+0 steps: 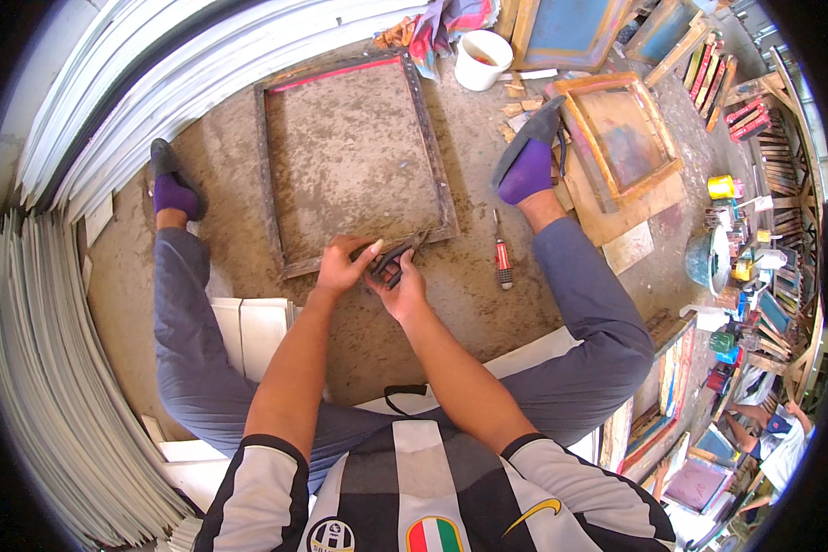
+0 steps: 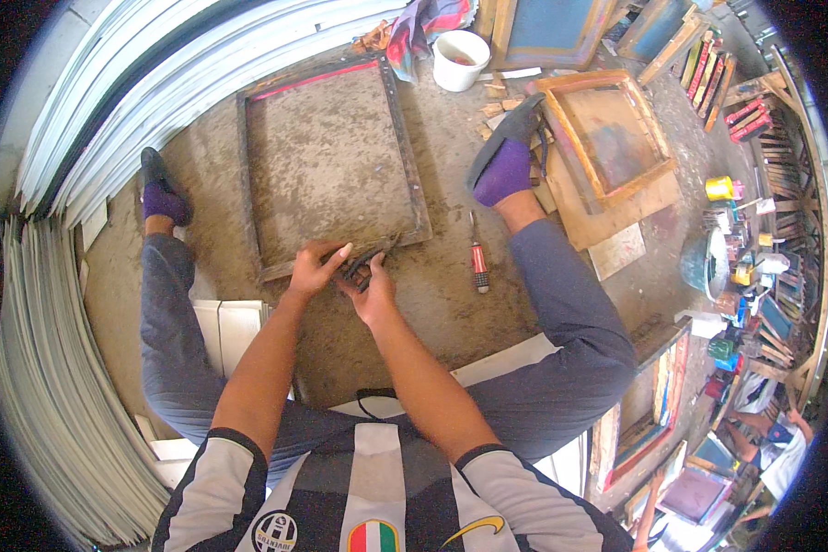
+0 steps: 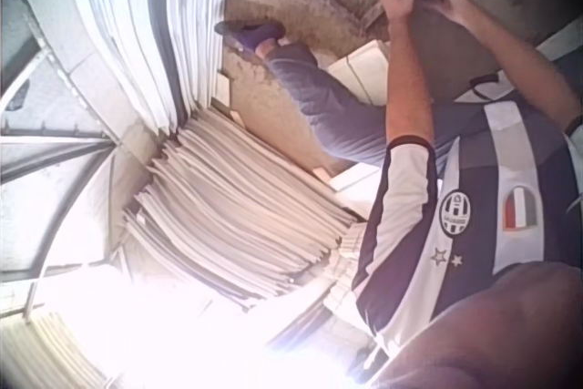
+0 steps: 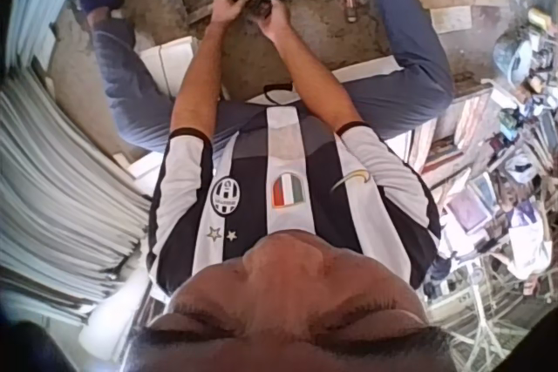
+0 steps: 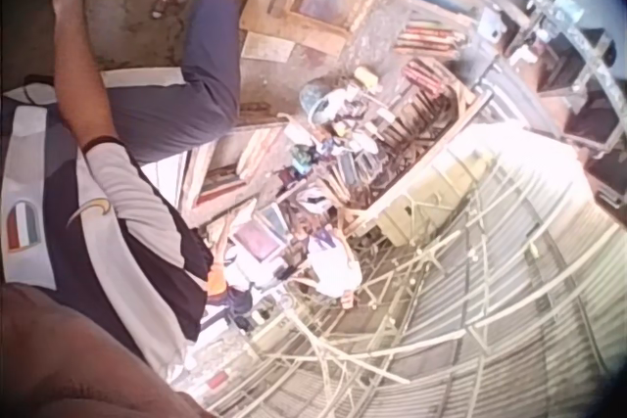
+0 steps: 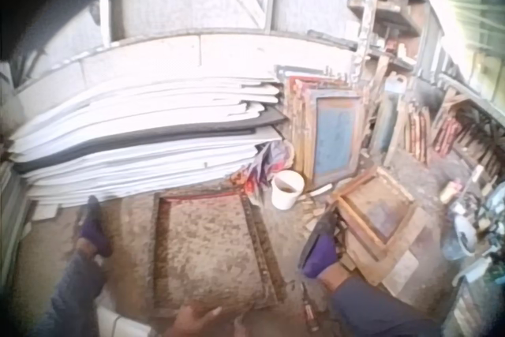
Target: The person sits on the floor and uses pliers to pull staples from the edge of a wooden frame, removing the attached screen material. The person works methodically along the frame's perimeter, extracting staples one by one.
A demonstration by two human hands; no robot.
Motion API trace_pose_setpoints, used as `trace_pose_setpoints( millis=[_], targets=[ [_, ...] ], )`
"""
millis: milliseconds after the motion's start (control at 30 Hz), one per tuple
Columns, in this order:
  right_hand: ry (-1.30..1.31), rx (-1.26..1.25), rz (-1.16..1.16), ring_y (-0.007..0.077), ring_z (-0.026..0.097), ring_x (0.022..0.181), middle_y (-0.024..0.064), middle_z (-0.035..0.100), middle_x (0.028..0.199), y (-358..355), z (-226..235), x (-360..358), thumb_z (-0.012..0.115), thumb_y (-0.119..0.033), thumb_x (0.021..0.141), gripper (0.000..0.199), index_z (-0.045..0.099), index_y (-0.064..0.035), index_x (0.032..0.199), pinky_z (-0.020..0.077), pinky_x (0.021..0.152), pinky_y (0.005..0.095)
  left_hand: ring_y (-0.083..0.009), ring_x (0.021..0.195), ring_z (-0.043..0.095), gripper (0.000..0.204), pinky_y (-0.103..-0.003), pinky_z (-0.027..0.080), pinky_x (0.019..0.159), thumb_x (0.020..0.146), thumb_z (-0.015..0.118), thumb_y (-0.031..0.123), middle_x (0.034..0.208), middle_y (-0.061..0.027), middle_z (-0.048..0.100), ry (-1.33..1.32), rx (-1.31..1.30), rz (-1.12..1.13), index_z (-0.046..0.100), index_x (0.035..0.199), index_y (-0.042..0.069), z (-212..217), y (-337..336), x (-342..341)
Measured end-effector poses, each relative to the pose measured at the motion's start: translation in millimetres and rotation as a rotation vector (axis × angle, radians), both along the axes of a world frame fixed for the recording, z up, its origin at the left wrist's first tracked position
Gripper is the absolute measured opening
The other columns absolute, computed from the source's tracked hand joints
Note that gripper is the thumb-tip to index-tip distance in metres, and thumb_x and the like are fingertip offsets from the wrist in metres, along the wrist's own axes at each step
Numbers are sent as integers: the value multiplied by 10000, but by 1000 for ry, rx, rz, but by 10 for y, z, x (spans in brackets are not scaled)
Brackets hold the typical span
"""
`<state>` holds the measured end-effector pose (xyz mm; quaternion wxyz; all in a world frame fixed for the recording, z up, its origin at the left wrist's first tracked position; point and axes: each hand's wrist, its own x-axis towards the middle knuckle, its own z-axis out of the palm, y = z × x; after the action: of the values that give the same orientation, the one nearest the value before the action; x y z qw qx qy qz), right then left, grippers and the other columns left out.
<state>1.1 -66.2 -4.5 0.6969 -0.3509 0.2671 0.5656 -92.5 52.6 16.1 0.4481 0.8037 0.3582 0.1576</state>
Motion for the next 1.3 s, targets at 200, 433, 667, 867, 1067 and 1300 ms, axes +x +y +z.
trace_pose_setpoints(
  millis=[200, 433, 667, 867, 1067, 1300],
  targets=[
    [-19, -143, -91, 258, 582, 958, 95, 594, 1067, 160, 111, -70, 385, -484, 1047, 435, 521, -87, 1162, 539, 884, 494, -306, 955, 674, 348, -405, 505, 870, 889, 713, 345, 997, -165, 734, -9, 16, 15, 753, 1034, 30, -18, -17, 14],
    [-41, -405, 82, 228, 571, 630, 101, 594, 739, 122, 371, 190, 456, -472, 1031, 429, 552, -57, 981, 539, 605, 417, -328, 929, 669, 332, -408, 513, 845, 891, 710, 346, 998, -162, 732, 21, 82, -18, 757, 1016, 41, -33, -6, -3],
    [136, -324, 309, 244, 604, 640, 98, 603, 780, -132, 335, 838, 498, -428, 1023, 346, 529, -84, 1031, 546, 553, 369, -347, 891, 663, 343, -426, 517, 803, 904, 695, 356, 940, -183, 719, -46, 160, -29, 755, 1006, 34, -52, -10, -16],
    [-181, -171, 560, 295, 686, 857, 168, 689, 1010, -495, 168, 659, 491, -492, 1011, 411, 538, -99, 1118, 555, 765, 468, -367, 902, 644, 371, -444, 505, 829, 902, 688, 383, 916, -185, 710, 49, 105, -22, 756, 983, 28, -16, -25, 45],
    [-148, 47, 536, 357, 637, 1140, 227, 639, 1246, -578, 41, 587, 474, -530, 1002, 506, 512, -116, 1290, 478, 972, 518, -348, 930, 651, 343, -433, 506, 834, 912, 683, 374, 943, -176, 722, -23, 157, -13, 763, 1001, 52, -89, -36, 36],
    [-44, 151, 513, 351, 581, 1230, 207, 599, 1318, -518, 22, 709, 422, -545, 1011, 590, 490, -92, 1382, 456, 1016, 521, -342, 929, 650, 361, -431, 506, 840, 908, 689, 384, 948, -175, 720, 1, 128, 7, 760, 996, 41, -57, -48, 37]
  ],
)
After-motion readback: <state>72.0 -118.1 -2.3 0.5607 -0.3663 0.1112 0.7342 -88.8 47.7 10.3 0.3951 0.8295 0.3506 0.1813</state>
